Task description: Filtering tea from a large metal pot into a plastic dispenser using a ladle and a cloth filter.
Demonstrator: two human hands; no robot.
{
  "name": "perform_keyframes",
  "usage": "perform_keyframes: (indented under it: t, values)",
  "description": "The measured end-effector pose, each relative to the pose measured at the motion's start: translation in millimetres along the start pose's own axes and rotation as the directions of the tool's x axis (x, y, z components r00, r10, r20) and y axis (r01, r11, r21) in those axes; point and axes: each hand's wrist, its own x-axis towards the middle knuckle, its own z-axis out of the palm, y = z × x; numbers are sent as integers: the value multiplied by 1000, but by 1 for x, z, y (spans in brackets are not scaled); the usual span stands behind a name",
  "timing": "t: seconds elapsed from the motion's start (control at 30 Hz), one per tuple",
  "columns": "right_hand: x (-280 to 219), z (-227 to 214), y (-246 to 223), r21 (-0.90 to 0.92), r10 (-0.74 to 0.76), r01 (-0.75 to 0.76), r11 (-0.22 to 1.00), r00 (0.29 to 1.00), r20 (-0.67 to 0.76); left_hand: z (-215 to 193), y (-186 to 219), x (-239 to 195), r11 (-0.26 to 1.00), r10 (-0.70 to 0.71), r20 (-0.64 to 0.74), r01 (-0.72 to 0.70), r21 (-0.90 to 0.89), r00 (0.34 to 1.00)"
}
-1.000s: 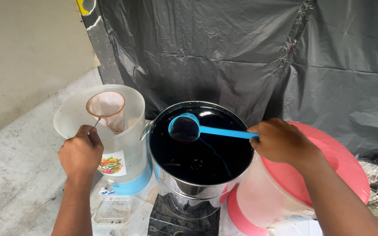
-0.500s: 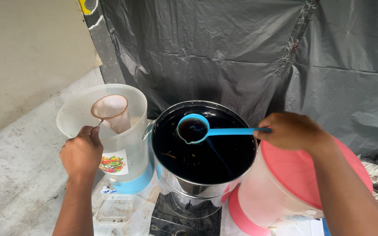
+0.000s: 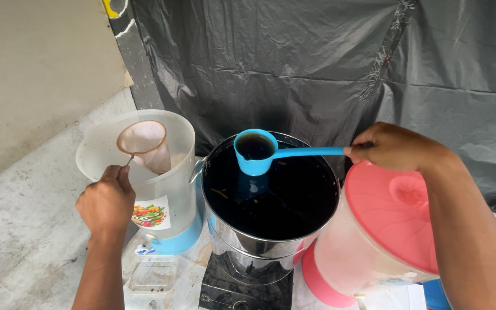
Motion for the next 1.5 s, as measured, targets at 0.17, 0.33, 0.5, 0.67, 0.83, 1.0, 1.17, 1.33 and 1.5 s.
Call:
perform_keyframes:
  t: [0.17,0.33,0.5,0.67,0.83,1.0,1.17,1.33,1.5]
  values:
    - [-15,-12,-25,-1,23,-23,1000,1000,2,0,-2,-2,999,30,-24,-29,29,999]
    - [-14,-24,-31,-56,-23,22,998,1000,-9,-5,-7,-3,999,37,-6,-36,28,999]
    - [-36,-40,-51,-70,13,-17,997,998,-63,-5,-13,-7,998,55,-70,-53,25,996]
    - [-27,-27,-49,-21,-15,14,1000,999,-52,3,-13,-9,994,99,-139,-91,66,985]
    - [-40,-25,-60,16,10,-10,1000,999,-43,11,-13,-11,990,135,-165,-128,56,977]
    - [-45,-38,-72,-42,-19,16,999,997,-73,7,-8,-8,992,129,-136,-126,29,982]
    - [-51,-50,-93,-50,-28,24,998,996,-83,4,-7,-8,995,99,-86,-99,-1,991]
    - [-65,-57,-129,-6,8,-8,1000,998,-64,2,-5,-8,997,75,-83,-76,-4,994]
    - [-42,-54,-146,69,-104,106,992,994,-34,-2,-5,-5,996,93,-94,-91,25,991]
